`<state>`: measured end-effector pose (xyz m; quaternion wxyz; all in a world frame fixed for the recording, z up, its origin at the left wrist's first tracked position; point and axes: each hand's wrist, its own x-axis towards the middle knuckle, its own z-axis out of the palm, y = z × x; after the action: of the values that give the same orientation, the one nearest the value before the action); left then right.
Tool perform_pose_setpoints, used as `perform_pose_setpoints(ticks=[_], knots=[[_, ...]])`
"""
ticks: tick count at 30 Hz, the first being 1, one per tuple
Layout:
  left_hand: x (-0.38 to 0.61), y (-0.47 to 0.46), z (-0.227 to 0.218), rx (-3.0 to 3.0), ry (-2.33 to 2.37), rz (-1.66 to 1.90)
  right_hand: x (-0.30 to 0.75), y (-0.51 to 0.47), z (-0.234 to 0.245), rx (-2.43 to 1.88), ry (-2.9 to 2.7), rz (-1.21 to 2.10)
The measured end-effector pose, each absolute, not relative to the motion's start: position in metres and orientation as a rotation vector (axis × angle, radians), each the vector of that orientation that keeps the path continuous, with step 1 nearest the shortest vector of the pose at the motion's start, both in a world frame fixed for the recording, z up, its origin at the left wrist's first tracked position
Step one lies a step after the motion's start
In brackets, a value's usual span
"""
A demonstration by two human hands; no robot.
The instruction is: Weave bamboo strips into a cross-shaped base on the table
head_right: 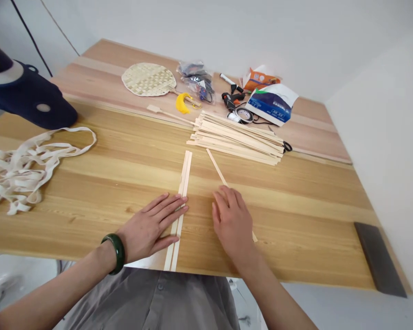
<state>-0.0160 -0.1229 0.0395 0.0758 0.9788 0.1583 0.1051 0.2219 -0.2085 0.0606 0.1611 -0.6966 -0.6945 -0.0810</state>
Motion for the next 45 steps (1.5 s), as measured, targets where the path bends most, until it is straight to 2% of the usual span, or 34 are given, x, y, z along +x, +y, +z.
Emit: perform_pose_setpoints(ticks=[7, 15, 22, 32, 39, 45], knots=[[-0.016, -0.123, 0.038, 2.928, 0.469, 0.385, 0.226, -0.233, 0.049, -2.178, -1.931, -0.269], [-0.016, -0.123, 0.037, 2.894, 0.465, 0.393, 0.215, -0.247, 0.048, -2.104, -1.778, -0.151], [-0.016, -0.123, 0.037, 2.919, 0.462, 0.392, 0.219, -0.268, 0.044, -2.157, -1.721, -0.276], [-0.015, -0.123, 0.038, 2.955, 0.45, 0.438, 0.191, -0.27, 0.048, -1.905, -1.738, -0.081], [-0.015, -0.122, 0.039, 2.944, 0.461, 0.433, 0.202, -0.284, 0.042, -2.046, -1.765, -0.178], [-0.016, -0.122, 0.037, 2.928, 0.455, 0.406, 0.175, -0.3, 0.031, -2.006, -1.946, -0.041]])
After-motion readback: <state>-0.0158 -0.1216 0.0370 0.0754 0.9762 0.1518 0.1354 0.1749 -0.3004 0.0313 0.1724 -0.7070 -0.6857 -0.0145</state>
